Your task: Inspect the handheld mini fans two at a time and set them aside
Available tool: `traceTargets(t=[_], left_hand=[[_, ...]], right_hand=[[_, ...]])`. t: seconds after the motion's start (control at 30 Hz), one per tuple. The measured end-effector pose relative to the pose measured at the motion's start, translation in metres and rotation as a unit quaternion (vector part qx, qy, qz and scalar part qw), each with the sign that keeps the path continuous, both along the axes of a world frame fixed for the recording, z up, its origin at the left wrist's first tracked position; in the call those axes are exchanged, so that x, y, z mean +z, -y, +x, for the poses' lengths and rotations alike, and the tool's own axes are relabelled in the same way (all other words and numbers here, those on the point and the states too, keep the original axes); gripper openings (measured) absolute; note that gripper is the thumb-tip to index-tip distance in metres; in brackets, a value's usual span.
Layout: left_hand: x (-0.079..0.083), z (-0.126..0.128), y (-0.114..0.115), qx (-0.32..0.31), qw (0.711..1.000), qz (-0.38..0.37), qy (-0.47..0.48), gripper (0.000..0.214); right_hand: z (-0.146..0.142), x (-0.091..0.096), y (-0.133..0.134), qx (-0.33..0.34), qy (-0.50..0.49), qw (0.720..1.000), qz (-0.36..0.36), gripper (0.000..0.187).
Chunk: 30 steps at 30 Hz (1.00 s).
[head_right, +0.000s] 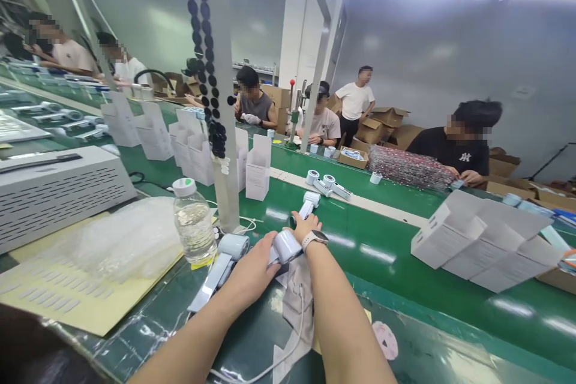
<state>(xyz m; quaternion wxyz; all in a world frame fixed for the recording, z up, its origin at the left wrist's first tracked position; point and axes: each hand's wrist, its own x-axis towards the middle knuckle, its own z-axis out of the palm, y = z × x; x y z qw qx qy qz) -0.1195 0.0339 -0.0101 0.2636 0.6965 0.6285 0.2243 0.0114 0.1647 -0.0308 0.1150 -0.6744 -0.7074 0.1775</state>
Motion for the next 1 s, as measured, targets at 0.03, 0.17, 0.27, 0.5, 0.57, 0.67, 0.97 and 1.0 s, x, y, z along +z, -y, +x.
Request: traceTargets(t=[0.03, 0.17, 0.27, 0.5, 0.57, 0.67, 0.97, 1.0], left_hand=[[-0.003, 0.002, -0.002, 0.021, 0.997, 0.019, 0.071, 0.073], [-0.012, 0.012, -0.008, 0.106, 0.9, 0.014, 0.423, 0.061], [-0.015, 0.018, -0.009, 0.116, 0.764, -0.059, 0.632, 0.054], [-0.005, 0.024, 0.004, -0.061, 0.604, -0.21, 0.766, 0.067], [-0.004, 0.025, 0.01, -0.093, 0.6, -0.21, 0.766, 0.07], [-0.008, 0.025, 0.012, -0.098, 0.592, -0.199, 0.775, 0.065], [-0.009, 0.022, 0.002, -0.007, 0.608, -0.147, 0.78, 0.064], [-0.008, 0.021, 0.003, -0.017, 0.608, -0.147, 0.78, 0.064]], right_hand=[[0.0, 0.006, -0.002, 0.009, -0.015, 1.0, -0.003, 0.036], [0.02, 0.028, 0.014, 0.058, -0.115, 0.992, -0.001, 0.021], [0.036, 0.038, 0.057, 0.082, -0.186, 0.979, 0.011, 0.025], [0.054, 0.051, 0.174, 0.207, -0.139, 0.959, 0.135, 0.032], [0.059, 0.054, 0.188, 0.217, -0.141, 0.954, 0.151, 0.029], [0.067, 0.049, 0.188, 0.173, -0.186, 0.96, 0.12, 0.026], [0.032, -0.007, 0.167, -0.045, 0.009, 0.999, 0.029, 0.007], [0.03, -0.008, 0.168, -0.045, 0.015, 0.998, 0.029, 0.006]])
